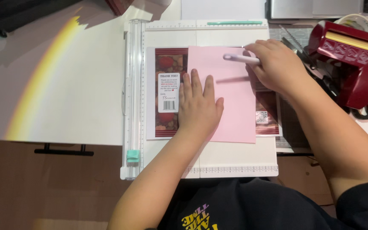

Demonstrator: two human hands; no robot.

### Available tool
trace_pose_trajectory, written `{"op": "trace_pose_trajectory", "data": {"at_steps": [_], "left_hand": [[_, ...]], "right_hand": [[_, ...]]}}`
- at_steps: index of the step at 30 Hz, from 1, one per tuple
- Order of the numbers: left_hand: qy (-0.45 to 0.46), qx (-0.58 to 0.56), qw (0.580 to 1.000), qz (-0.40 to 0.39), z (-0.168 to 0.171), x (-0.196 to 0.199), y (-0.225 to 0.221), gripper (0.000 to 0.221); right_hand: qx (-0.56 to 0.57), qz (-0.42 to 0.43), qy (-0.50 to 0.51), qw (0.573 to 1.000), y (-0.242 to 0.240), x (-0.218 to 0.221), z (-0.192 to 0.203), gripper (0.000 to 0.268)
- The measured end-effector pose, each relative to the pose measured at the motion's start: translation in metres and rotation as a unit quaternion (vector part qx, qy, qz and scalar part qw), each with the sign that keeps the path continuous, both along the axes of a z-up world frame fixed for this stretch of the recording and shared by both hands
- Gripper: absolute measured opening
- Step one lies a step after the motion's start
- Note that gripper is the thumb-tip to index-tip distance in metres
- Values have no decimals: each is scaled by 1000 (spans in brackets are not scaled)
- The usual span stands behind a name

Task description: The person aligns a printed card over a paper sheet on a cutting mat and scores it using a tool. The person then removes a printed wrapper from a paper backing and folds it over the edge of the sheet.

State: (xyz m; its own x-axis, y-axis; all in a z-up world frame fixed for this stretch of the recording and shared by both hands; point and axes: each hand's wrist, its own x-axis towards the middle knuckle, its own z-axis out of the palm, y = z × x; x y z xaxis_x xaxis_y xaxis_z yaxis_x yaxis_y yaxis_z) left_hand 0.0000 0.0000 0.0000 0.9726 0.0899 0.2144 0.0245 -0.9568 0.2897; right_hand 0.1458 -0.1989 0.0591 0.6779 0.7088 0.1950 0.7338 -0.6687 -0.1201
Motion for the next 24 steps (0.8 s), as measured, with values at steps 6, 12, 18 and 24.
{"op": "trace_pose_trajectory", "data": {"at_steps": [6,12,18,24], "left_hand": [[22,-16,999,-25,3,1,2,70],[0,-16,999,-29,0,1,4,69],[29,-24,998,-50,3,7,4,71],[55,-13,991,-124,12,20,8,75]], "right_hand": [[-117,-119,43,985,11,19,14,39],[-161,-175,160,958,14,23,41,30],[-99,-234,289,923,-1,0,70,24],[-4,-315,451,835,-28,-38,104,17]]}}
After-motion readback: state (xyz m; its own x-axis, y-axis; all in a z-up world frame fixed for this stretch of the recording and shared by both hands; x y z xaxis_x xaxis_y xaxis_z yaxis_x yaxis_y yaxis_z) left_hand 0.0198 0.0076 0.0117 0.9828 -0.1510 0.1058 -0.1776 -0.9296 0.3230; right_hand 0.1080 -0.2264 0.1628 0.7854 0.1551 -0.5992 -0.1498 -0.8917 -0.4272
